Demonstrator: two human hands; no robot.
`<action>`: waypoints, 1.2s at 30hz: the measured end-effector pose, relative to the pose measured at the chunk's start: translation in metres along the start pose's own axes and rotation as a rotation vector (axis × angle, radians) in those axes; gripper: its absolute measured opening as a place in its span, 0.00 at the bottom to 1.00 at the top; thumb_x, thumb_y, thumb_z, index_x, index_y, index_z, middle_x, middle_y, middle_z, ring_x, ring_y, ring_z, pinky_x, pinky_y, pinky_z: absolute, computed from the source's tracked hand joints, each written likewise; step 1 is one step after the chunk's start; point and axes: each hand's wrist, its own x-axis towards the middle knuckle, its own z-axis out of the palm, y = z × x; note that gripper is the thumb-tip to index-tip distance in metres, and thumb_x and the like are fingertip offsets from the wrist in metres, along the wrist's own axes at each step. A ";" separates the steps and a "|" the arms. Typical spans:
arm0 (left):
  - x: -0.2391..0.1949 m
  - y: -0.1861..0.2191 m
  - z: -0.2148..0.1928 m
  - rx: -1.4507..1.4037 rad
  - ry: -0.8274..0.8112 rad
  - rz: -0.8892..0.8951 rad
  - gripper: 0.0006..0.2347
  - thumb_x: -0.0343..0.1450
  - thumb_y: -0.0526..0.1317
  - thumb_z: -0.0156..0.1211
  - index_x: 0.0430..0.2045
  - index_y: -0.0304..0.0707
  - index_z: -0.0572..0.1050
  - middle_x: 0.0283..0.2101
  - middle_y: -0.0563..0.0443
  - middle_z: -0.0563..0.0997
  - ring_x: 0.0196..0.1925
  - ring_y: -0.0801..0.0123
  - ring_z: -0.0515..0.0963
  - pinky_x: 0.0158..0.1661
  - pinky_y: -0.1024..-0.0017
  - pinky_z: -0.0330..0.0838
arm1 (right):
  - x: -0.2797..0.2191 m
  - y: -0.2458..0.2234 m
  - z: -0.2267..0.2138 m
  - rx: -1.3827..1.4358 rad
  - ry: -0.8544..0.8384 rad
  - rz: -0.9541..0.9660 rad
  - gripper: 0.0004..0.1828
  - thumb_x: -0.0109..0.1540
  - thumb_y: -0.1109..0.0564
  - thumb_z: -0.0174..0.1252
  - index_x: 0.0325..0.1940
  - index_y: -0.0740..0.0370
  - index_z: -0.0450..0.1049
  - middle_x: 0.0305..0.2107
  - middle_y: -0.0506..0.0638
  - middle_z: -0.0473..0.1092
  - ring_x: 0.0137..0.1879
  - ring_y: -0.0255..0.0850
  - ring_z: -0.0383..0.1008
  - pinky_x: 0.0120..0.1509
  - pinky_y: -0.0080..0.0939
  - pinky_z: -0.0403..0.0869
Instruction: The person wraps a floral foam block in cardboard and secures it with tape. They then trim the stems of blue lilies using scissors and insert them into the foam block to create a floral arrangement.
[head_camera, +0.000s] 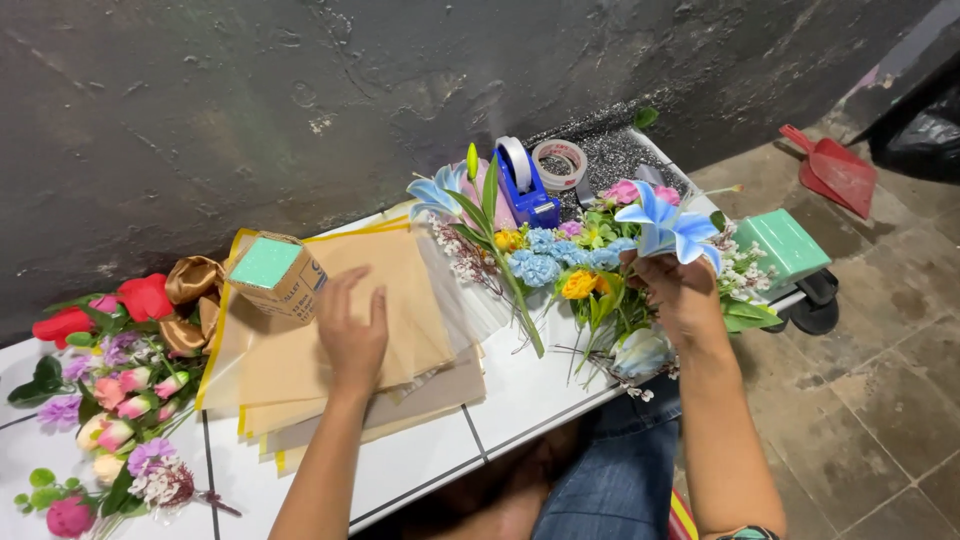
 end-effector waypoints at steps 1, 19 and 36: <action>0.005 -0.007 -0.008 0.006 0.007 -0.004 0.10 0.74 0.36 0.62 0.48 0.42 0.77 0.46 0.48 0.77 0.53 0.56 0.75 0.58 0.58 0.70 | -0.003 -0.006 0.014 0.002 -0.009 0.000 0.10 0.64 0.62 0.63 0.48 0.66 0.76 0.37 0.61 0.77 0.43 0.48 0.79 0.49 0.45 0.76; 0.015 -0.083 -0.021 -0.043 0.207 -0.278 0.47 0.57 0.45 0.83 0.70 0.36 0.56 0.65 0.25 0.65 0.67 0.35 0.67 0.66 0.47 0.61 | 0.001 0.021 0.197 0.076 -0.338 -0.010 0.10 0.62 0.63 0.62 0.44 0.75 0.77 0.37 0.64 0.77 0.46 0.48 0.81 0.53 0.49 0.80; -0.008 -0.020 0.005 -0.035 0.054 0.395 0.10 0.69 0.47 0.67 0.41 0.50 0.79 0.35 0.61 0.75 0.37 0.67 0.74 0.43 0.69 0.73 | 0.019 0.049 0.230 0.354 -0.331 0.152 0.10 0.61 0.64 0.66 0.40 0.75 0.75 0.29 0.58 0.77 0.32 0.40 0.79 0.38 0.37 0.80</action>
